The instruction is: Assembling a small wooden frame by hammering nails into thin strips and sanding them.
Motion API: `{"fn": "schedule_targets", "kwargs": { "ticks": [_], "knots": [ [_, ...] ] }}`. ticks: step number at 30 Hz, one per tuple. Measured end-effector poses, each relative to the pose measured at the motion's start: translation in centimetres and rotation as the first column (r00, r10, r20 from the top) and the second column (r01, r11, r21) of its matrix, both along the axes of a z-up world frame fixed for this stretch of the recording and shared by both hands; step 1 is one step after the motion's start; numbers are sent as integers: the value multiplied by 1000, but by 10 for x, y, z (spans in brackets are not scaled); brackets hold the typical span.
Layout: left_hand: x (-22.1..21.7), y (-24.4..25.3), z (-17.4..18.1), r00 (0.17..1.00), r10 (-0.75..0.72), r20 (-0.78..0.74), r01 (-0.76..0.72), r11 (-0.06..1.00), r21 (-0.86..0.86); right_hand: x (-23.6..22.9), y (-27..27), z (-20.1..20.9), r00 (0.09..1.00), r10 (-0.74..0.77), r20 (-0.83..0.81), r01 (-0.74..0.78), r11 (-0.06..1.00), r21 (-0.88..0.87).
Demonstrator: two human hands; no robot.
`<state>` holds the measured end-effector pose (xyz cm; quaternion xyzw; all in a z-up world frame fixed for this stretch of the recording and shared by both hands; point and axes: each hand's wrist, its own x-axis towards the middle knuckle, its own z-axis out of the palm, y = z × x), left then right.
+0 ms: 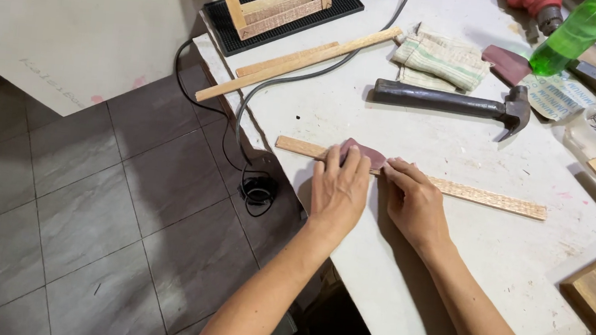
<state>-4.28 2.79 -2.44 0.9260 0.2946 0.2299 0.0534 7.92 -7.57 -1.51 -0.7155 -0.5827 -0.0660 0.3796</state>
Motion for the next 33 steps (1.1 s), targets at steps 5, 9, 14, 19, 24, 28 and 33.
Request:
{"fn": "schedule_targets", "kwargs": {
  "ticks": [5, 9, 14, 19, 24, 28, 33],
  "knots": [
    [-40, 33, -5, 995, 91, -32, -90, 996, 23, -3, 0, 2, 1000, -6, -31, 6, 1000, -1],
    [-69, 52, 7, 981, 192, 26, -192, 981, 21, -1, 0, -12, 999, -22, 35, 24, 998, -57],
    [-31, 25, 0, 992, 109, 62, -114, 990, 84, -6, -8, -16, 967, -60, 247, 111, 974, -197],
    [0, -16, 8, 999, -50, -13, 51, 998, 45, -8, -13, -16, 962, -52, 267, 144, 931, -336],
    [-11, 17, 0, 988, 71, -136, -78, 996, -50, -9, -12, -11, 979, -38, 200, 105, 936, -337],
    [-50, 43, 10, 982, 159, -102, -158, 987, 25, -7, -13, -12, 975, -41, 217, 120, 922, -367],
    [-70, 51, 37, 959, 239, -153, -251, 966, -64, -8, -13, -12, 979, -31, 202, 103, 929, -355]
  ]
}}
